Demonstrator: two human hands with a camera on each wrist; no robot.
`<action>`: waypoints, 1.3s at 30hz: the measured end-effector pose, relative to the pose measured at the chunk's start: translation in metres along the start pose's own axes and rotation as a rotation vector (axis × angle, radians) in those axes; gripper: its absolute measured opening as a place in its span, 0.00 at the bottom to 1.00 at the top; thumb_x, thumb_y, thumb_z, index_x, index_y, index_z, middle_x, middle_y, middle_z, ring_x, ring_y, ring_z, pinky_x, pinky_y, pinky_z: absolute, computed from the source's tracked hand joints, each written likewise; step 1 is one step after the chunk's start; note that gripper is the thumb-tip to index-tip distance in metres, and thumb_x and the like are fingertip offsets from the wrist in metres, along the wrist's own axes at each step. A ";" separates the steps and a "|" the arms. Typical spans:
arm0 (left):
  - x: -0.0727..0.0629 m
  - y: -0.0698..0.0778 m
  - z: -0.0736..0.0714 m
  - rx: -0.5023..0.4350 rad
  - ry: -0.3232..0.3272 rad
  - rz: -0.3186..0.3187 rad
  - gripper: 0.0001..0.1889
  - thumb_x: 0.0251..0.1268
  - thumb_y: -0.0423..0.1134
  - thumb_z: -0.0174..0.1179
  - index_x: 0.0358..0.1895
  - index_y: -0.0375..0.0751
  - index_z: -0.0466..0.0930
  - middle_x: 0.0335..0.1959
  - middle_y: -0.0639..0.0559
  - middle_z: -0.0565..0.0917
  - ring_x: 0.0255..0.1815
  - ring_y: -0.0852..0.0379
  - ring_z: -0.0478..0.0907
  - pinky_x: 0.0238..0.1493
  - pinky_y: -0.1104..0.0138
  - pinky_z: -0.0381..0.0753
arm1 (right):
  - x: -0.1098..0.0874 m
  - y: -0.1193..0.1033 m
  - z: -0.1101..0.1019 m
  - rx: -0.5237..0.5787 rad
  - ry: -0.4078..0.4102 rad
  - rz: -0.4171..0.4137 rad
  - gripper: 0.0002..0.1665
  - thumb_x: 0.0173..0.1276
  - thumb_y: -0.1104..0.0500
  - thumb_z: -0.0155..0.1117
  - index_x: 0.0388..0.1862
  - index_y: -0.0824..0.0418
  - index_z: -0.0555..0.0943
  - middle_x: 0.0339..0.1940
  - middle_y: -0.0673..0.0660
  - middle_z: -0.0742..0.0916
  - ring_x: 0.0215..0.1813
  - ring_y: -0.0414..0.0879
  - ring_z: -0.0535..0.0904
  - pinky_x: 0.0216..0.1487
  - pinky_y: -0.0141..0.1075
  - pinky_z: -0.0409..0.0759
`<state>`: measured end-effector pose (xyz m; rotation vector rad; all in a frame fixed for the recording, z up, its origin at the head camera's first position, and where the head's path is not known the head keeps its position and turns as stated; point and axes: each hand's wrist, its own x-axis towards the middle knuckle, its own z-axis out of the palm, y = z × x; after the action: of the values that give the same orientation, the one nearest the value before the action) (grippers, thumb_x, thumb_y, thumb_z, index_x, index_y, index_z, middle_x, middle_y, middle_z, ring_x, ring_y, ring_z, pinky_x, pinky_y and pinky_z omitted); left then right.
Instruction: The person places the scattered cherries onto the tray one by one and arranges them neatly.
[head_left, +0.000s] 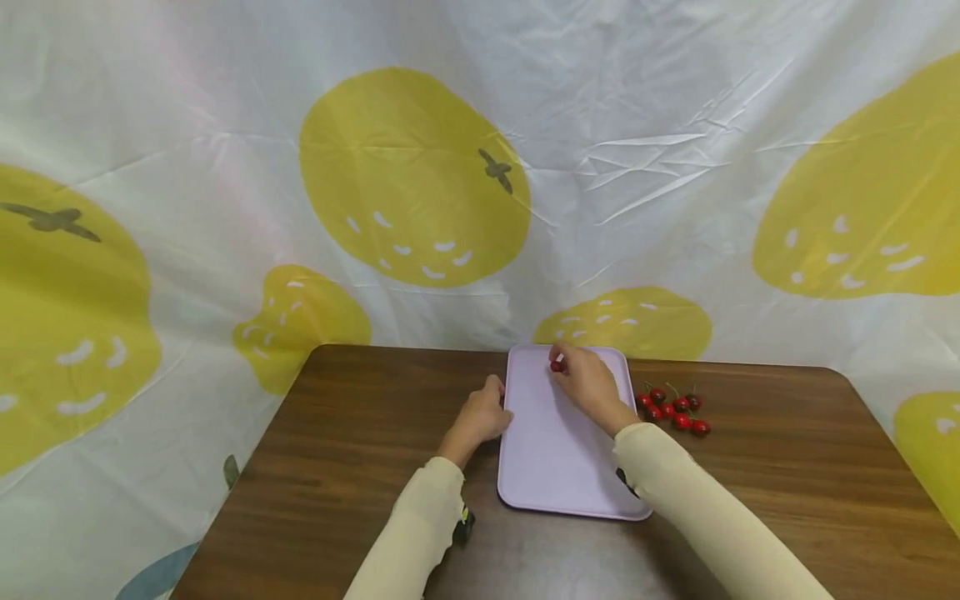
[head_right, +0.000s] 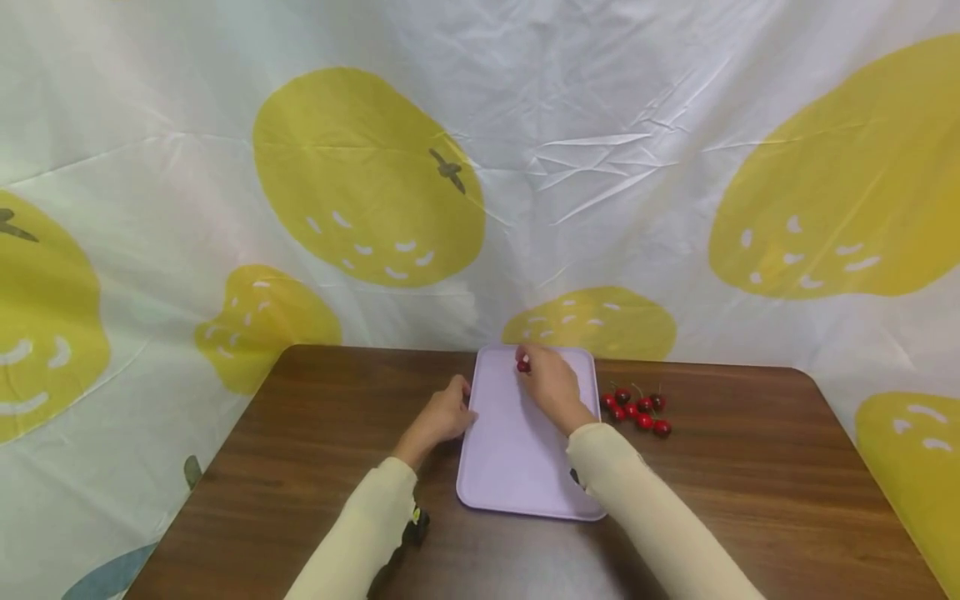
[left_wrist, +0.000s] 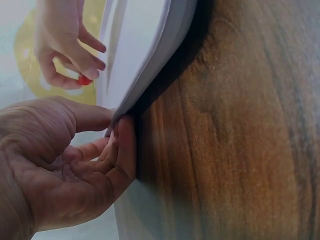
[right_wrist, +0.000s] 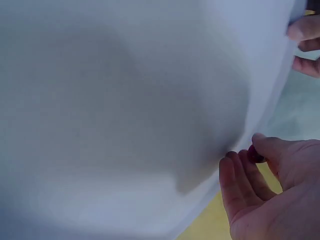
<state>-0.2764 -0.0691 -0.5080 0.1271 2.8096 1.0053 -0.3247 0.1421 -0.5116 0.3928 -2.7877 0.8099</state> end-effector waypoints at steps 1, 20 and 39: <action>0.002 -0.002 0.002 0.012 0.007 0.007 0.18 0.65 0.32 0.63 0.54 0.37 0.70 0.48 0.29 0.86 0.46 0.40 0.82 0.53 0.47 0.82 | 0.002 0.000 0.002 -0.011 -0.007 -0.002 0.12 0.68 0.64 0.73 0.48 0.56 0.81 0.36 0.55 0.91 0.40 0.52 0.87 0.39 0.50 0.81; 0.003 -0.004 0.005 0.007 0.005 0.006 0.18 0.65 0.33 0.66 0.53 0.39 0.71 0.48 0.30 0.87 0.46 0.41 0.83 0.53 0.48 0.82 | 0.018 -0.008 0.017 -0.259 -0.049 -0.065 0.06 0.76 0.62 0.62 0.46 0.53 0.84 0.43 0.55 0.89 0.42 0.54 0.86 0.37 0.52 0.84; -0.001 -0.002 0.000 0.033 0.031 0.000 0.17 0.64 0.36 0.67 0.52 0.40 0.73 0.48 0.32 0.87 0.46 0.39 0.83 0.53 0.46 0.82 | 0.016 -0.006 0.017 -0.232 -0.023 -0.065 0.11 0.75 0.62 0.63 0.50 0.50 0.86 0.46 0.60 0.88 0.44 0.58 0.87 0.39 0.56 0.85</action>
<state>-0.2760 -0.0711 -0.5092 0.1158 2.8556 0.9690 -0.3400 0.1248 -0.5184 0.4508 -2.8313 0.4638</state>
